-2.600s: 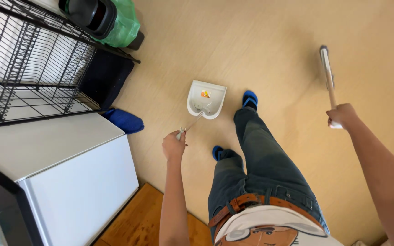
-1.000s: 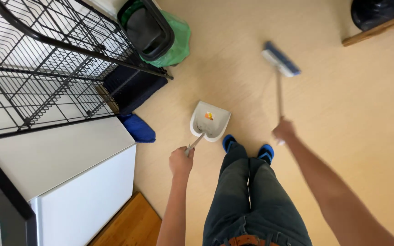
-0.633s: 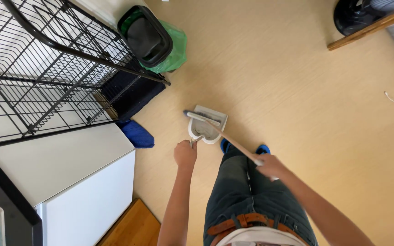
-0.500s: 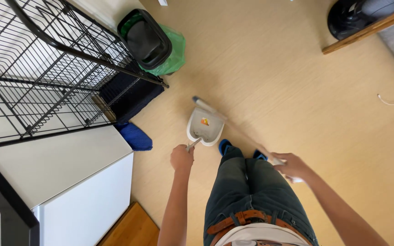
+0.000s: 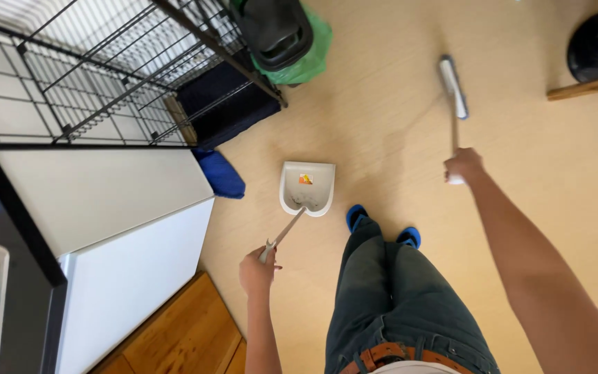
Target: Sweep the floor using a broom and collect the dust in a dustpan.
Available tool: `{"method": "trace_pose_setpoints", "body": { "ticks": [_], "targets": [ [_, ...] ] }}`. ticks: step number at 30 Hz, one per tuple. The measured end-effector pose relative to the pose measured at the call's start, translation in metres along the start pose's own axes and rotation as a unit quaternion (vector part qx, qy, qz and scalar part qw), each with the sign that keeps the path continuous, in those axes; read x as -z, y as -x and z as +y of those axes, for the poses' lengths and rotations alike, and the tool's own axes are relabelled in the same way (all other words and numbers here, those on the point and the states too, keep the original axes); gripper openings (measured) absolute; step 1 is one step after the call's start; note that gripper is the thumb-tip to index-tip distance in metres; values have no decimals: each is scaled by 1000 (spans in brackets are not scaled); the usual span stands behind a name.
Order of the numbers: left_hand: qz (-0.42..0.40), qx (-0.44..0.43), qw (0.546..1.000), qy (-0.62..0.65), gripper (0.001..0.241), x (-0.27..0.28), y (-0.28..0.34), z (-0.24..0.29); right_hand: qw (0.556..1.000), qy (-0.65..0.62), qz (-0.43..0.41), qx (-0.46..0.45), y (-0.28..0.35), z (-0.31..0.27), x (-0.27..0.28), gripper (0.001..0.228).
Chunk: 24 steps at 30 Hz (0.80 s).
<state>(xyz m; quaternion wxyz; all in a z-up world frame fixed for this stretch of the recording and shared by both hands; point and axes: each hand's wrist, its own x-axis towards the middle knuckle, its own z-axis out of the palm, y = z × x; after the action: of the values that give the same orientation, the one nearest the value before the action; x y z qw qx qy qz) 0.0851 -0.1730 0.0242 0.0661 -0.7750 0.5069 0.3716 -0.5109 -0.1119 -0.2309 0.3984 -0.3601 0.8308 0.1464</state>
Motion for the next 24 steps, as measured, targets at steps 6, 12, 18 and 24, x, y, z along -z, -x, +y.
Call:
{"method": "trace_pose_setpoints", "body": {
  "ticks": [6,12,18,24],
  "targets": [
    [18,39,999,27,29,-11,-6,-59,992,-57,32,112,51,-156,-154,49],
    [37,34,999,5,30,-13,-17,-93,980,25,-47,191,193,-224,-188,51],
    [25,38,999,-12,29,-6,-16,-82,969,-40,-184,157,312,-226,-66,68],
    [27,56,997,35,30,-5,6,-89,968,-154,-106,169,294,-136,-22,52]
  ]
}}
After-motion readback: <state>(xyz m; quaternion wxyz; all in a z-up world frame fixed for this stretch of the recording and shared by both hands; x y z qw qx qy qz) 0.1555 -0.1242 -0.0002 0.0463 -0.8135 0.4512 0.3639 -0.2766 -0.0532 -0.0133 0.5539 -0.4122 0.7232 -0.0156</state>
